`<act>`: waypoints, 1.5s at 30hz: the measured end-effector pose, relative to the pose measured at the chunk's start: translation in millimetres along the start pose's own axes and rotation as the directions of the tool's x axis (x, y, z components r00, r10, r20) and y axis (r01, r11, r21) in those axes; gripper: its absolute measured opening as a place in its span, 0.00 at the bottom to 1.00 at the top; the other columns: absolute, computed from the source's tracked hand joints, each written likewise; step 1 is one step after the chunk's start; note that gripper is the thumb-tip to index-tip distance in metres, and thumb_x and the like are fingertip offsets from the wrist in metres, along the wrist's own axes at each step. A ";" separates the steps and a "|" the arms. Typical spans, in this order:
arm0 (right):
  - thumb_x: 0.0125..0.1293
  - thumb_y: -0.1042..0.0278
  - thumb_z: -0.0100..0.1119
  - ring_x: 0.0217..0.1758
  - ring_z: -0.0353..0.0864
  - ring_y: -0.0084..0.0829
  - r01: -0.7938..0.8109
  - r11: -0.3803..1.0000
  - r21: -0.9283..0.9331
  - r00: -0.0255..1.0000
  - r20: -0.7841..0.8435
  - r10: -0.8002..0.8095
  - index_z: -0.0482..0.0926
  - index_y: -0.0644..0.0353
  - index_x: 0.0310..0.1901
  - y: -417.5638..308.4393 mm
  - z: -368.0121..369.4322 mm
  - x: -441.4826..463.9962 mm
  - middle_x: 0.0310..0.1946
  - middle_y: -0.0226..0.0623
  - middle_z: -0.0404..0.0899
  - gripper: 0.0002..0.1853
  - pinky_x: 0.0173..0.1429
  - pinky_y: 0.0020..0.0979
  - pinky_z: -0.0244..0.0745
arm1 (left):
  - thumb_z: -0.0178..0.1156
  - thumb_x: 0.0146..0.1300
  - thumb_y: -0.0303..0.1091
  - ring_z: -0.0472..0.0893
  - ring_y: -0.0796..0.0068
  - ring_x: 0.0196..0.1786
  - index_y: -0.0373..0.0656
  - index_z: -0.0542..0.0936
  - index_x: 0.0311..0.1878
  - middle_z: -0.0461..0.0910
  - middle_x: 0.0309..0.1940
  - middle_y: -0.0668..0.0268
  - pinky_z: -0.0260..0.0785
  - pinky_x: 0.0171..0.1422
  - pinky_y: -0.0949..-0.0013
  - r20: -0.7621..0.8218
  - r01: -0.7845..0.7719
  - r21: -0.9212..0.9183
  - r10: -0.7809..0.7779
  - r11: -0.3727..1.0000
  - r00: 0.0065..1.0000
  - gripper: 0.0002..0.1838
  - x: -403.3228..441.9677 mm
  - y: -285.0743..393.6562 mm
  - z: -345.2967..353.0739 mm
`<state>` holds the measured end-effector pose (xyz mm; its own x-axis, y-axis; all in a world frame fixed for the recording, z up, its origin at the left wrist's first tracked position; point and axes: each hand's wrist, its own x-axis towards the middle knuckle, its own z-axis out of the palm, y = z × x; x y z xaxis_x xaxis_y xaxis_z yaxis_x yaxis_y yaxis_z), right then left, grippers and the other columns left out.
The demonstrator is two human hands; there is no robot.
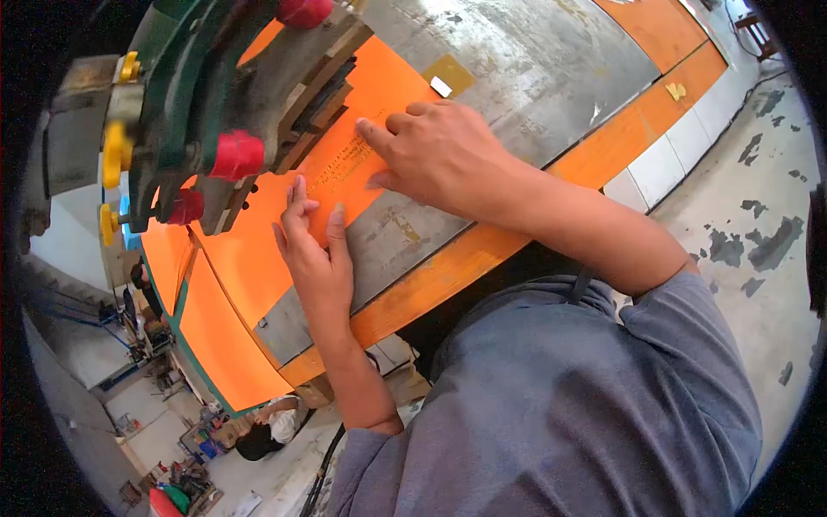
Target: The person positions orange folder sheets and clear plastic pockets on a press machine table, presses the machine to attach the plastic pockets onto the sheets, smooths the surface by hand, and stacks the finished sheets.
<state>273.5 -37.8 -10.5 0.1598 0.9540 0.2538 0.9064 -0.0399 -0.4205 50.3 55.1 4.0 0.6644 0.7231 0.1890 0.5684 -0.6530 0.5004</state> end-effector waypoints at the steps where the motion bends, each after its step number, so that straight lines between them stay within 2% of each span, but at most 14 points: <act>1: 0.71 0.43 0.70 0.53 0.90 0.42 -0.008 1.000 0.004 1.000 -0.002 0.008 0.80 0.58 0.74 -0.1 0.1 -0.3 0.45 0.38 0.89 0.36 0.52 0.44 0.84 | 0.59 0.86 0.42 0.70 0.44 0.84 0.37 0.72 0.59 0.69 0.82 0.39 0.66 0.85 0.50 0.007 -0.007 0.041 0.007 0.999 1.000 0.17 0.3 1.0 -0.2; 6: 0.69 0.41 0.72 0.53 0.90 0.42 -0.025 1.000 0.004 0.998 0.065 0.024 0.80 0.58 0.72 -2.2 -4.6 1.8 0.44 0.37 0.89 0.37 0.51 0.43 0.85 | 0.59 0.86 0.43 0.71 0.45 0.84 0.37 0.72 0.59 0.68 0.82 0.38 0.65 0.86 0.50 -0.004 -0.019 0.054 0.020 0.998 1.000 0.17 0.3 -2.4 3.6; 20: 0.68 0.40 0.72 0.53 0.91 0.43 -0.032 0.999 -0.012 0.994 0.100 0.033 0.79 0.58 0.70 -3.1 -4.0 2.8 0.44 0.39 0.89 0.37 0.50 0.43 0.85 | 0.58 0.86 0.40 0.71 0.46 0.84 0.36 0.72 0.59 0.68 0.83 0.39 0.64 0.86 0.50 -0.012 -0.032 0.081 0.033 0.996 0.999 0.15 1.6 -5.1 6.3; 25: 0.69 0.40 0.72 0.54 0.91 0.42 -0.033 0.999 -0.020 0.992 0.123 0.035 0.79 0.58 0.71 -4.6 -8.8 2.6 0.44 0.39 0.89 0.37 0.50 0.42 0.84 | 0.58 0.87 0.42 0.70 0.46 0.85 0.37 0.71 0.59 0.67 0.84 0.40 0.64 0.86 0.52 -0.006 -0.011 0.026 0.011 1.000 1.000 0.17 1.6 0.1 5.9; 29: 0.69 0.41 0.71 0.53 0.90 0.42 -0.036 0.999 -0.021 0.993 0.113 0.039 0.79 0.58 0.71 -4.3 -8.3 2.6 0.45 0.38 0.89 0.37 0.50 0.42 0.85 | 0.58 0.87 0.44 0.71 0.46 0.84 0.37 0.71 0.59 0.67 0.84 0.40 0.65 0.85 0.51 -0.009 -0.015 0.050 0.015 0.999 1.000 0.18 2.4 -3.2 5.3; 31: 0.70 0.41 0.71 0.53 0.90 0.41 -0.028 0.999 -0.026 0.993 0.115 0.030 0.79 0.58 0.72 -3.4 -5.8 2.2 0.46 0.38 0.90 0.37 0.49 0.43 0.85 | 0.62 0.84 0.43 0.71 0.45 0.82 0.36 0.73 0.58 0.73 0.80 0.44 0.59 0.84 0.48 -0.036 0.002 0.031 0.000 1.000 0.999 0.18 1.9 -1.1 6.1; 32: 0.70 0.41 0.71 0.53 0.90 0.42 -0.020 0.999 -0.024 0.998 0.063 0.022 0.79 0.57 0.72 -2.2 -2.0 0.5 0.46 0.38 0.90 0.37 0.49 0.43 0.85 | 0.62 0.84 0.43 0.71 0.45 0.82 0.36 0.73 0.58 0.73 0.80 0.44 0.59 0.84 0.48 -0.053 0.008 0.031 -0.007 0.999 0.999 0.18 2.3 -1.2 6.0; 33: 0.70 0.41 0.70 0.52 0.90 0.42 -0.012 1.000 -0.022 1.000 0.012 0.012 0.79 0.57 0.72 -2.0 -1.6 -0.1 0.45 0.38 0.90 0.37 0.49 0.44 0.85 | 0.62 0.83 0.43 0.72 0.47 0.81 0.37 0.73 0.58 0.73 0.80 0.45 0.59 0.84 0.49 -0.047 0.009 0.021 -0.008 1.000 0.999 0.18 2.4 -1.7 5.8; 35: 0.70 0.41 0.70 0.52 0.90 0.42 -0.007 1.000 -0.028 1.000 0.015 0.007 0.80 0.57 0.72 -2.6 -2.7 0.6 0.45 0.38 0.90 0.36 0.48 0.44 0.85 | 0.63 0.83 0.43 0.73 0.49 0.81 0.37 0.74 0.58 0.74 0.80 0.46 0.58 0.84 0.50 -0.059 0.020 0.011 -0.020 1.000 0.998 0.18 1.8 -2.3 4.2; 37: 0.71 0.41 0.69 0.51 0.90 0.42 -0.002 0.999 -0.034 1.000 0.019 0.003 0.80 0.56 0.72 -4.1 -4.3 2.2 0.44 0.37 0.90 0.36 0.48 0.45 0.85 | 0.59 0.86 0.44 0.73 0.48 0.81 0.38 0.71 0.61 0.69 0.84 0.47 0.67 0.84 0.52 0.000 0.031 0.035 -0.031 0.999 1.000 0.18 1.1 -1.2 1.1; 38: 0.71 0.40 0.69 0.50 0.90 0.42 -0.013 1.000 -0.029 1.000 0.019 0.013 0.80 0.56 0.72 -4.4 -4.6 2.4 0.43 0.37 0.90 0.36 0.48 0.45 0.85 | 0.59 0.86 0.44 0.73 0.48 0.81 0.38 0.71 0.61 0.69 0.84 0.47 0.67 0.84 0.52 -0.014 0.038 0.033 -0.038 0.999 0.999 0.18 0.5 -1.5 1.6; 40: 0.71 0.40 0.69 0.49 0.90 0.42 -0.020 0.999 -0.029 1.000 0.018 0.020 0.80 0.56 0.72 -3.2 -4.4 2.6 0.42 0.37 0.89 0.36 0.48 0.45 0.85 | 0.63 0.82 0.43 0.81 0.54 0.69 0.39 0.74 0.62 0.74 0.81 0.50 0.53 0.86 0.45 -0.049 0.038 -0.001 -0.038 0.999 0.998 0.19 -0.1 -3.4 4.4; 44: 0.71 0.40 0.68 0.48 0.89 0.42 -0.001 0.999 -0.044 1.000 -0.002 0.001 0.80 0.56 0.73 -3.0 -4.0 1.9 0.42 0.36 0.89 0.36 0.48 0.44 0.84 | 0.63 0.82 0.43 0.84 0.55 0.64 0.40 0.74 0.67 0.75 0.80 0.50 0.51 0.87 0.41 -0.084 -0.015 0.061 0.020 0.998 0.996 0.21 -2.1 -10.5 7.0; 45: 0.71 0.40 0.68 0.48 0.89 0.42 -0.006 0.999 -0.050 1.000 0.002 0.006 0.80 0.56 0.73 -3.4 -4.2 2.0 0.42 0.36 0.89 0.36 0.48 0.44 0.84 | 0.64 0.82 0.43 0.83 0.57 0.62 0.40 0.73 0.71 0.76 0.78 0.51 0.51 0.87 0.41 -0.082 -0.015 0.061 0.020 0.998 0.996 0.24 -2.1 -10.6 7.3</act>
<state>272.4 -37.0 -4.9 0.1646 0.9542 0.2496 0.9238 -0.0605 -0.3781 46.3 58.9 -7.9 0.6339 0.7257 0.2675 0.5866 -0.6765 0.4453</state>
